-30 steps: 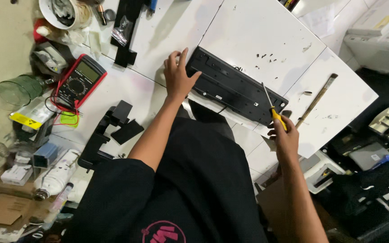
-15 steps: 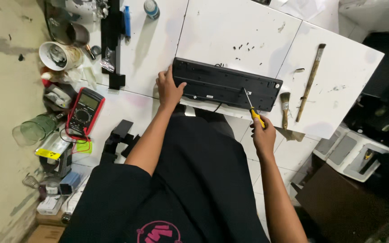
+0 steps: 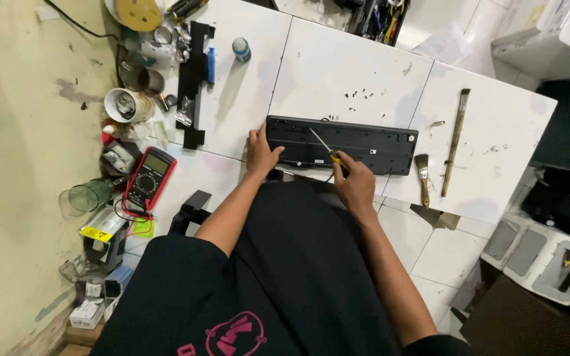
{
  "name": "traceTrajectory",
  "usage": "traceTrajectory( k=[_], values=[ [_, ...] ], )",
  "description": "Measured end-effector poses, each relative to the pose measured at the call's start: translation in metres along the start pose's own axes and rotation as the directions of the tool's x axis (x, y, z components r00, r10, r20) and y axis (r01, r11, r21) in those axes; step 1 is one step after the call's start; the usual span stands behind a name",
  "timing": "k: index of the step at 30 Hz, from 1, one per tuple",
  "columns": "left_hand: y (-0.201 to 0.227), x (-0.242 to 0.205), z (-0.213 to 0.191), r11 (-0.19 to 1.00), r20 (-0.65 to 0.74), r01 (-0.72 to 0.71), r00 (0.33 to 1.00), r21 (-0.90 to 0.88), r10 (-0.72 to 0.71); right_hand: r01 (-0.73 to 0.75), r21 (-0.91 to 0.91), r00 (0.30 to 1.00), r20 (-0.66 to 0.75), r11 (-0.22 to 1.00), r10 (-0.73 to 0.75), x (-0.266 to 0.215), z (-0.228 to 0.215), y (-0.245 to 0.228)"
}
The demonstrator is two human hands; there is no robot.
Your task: The person uses a screwdriver to remove screws from the back of a black electronic device placed on a white table. They systematically unscrew fasteners and place them on the table while working in a cluttered workshop environment.
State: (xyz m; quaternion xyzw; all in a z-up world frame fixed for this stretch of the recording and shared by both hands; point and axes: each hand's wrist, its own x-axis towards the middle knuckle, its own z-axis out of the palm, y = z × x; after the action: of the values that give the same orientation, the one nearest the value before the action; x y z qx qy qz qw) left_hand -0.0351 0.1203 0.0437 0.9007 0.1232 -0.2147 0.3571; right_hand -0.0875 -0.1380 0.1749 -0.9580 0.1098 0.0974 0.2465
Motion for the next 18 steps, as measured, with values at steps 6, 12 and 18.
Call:
traceTrajectory(
  k=[6, 12, 18],
  values=[
    [0.001, 0.008, 0.004, 0.885, -0.035, -0.336, 0.930, 0.323, 0.366, 0.034, -0.043, 0.998, 0.055, 0.998, -0.032, 0.010, 0.021, -0.016],
    [0.001, 0.011, 0.009, 0.795, -0.005, -0.454, 0.867, 0.402, 0.498, 0.076, -0.028, 0.997, 0.018, 0.997, -0.075, 0.011, 0.020, -0.024],
    [0.002, 0.009, 0.003, 0.789, 0.012, -0.471, 0.861, 0.394, 0.508, 0.078, -0.049, 0.996, 0.054, 0.996, -0.075, 0.011, 0.022, -0.026]
  ],
)
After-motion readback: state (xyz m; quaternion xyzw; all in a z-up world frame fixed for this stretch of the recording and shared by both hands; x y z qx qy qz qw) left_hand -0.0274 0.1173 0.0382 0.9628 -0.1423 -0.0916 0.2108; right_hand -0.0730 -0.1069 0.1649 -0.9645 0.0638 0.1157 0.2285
